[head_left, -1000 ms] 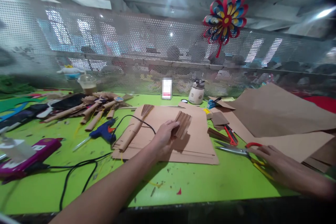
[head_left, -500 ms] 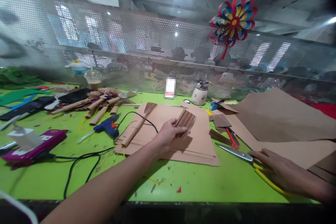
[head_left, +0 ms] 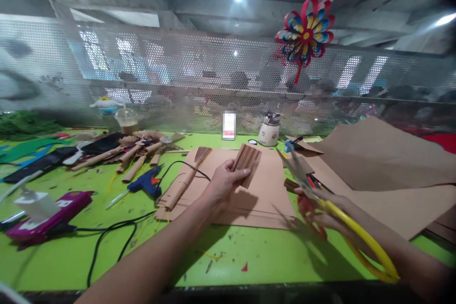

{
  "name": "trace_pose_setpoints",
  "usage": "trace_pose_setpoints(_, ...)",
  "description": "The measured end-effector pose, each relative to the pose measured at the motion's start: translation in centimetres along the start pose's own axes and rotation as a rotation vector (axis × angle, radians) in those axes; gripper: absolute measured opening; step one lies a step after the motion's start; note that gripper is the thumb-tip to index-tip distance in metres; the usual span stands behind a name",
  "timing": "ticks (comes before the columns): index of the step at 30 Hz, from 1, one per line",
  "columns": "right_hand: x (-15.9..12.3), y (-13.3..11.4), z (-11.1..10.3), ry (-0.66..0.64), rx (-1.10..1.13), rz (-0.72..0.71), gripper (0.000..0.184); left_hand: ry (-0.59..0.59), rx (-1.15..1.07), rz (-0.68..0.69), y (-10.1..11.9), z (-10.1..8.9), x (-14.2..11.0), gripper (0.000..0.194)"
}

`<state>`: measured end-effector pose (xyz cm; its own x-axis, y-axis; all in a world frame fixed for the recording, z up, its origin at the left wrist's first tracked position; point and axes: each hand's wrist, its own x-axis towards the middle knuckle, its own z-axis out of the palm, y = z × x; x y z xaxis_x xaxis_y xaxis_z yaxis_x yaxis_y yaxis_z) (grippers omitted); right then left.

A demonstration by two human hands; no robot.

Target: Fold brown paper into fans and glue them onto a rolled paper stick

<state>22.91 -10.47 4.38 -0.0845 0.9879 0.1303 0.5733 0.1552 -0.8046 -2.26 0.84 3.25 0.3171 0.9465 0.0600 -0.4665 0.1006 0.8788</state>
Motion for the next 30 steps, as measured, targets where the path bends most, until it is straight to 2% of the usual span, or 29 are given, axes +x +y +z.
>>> trace_pose_setpoints(2,1.1,-1.6,1.6,-0.152,0.137,-0.005,0.034,-0.007,-0.015,0.045,0.5,0.3,-0.3,0.040)
trace_pose_setpoints(4,2.0,-3.1,3.0,-0.203,0.222,0.005,0.032,-0.009,-0.020,0.084,0.9,0.4,-0.5,0.038)
trace_pose_setpoints(9,3.1,-5.2,5.1,-0.177,0.152,-0.065,0.034,0.020,0.007,0.110,1.2,0.5,-0.7,0.033)
trace_pose_setpoints(18,4.0,-3.5,6.7,-0.138,0.132,-0.115,0.042,0.016,-0.039,0.084,1.2,0.6,-0.7,0.039)
trace_pose_setpoints(30,3.4,-3.6,7.4,-0.084,0.173,-0.051,0.045,0.014,-0.076,0.035,1.2,0.8,-0.8,0.039)
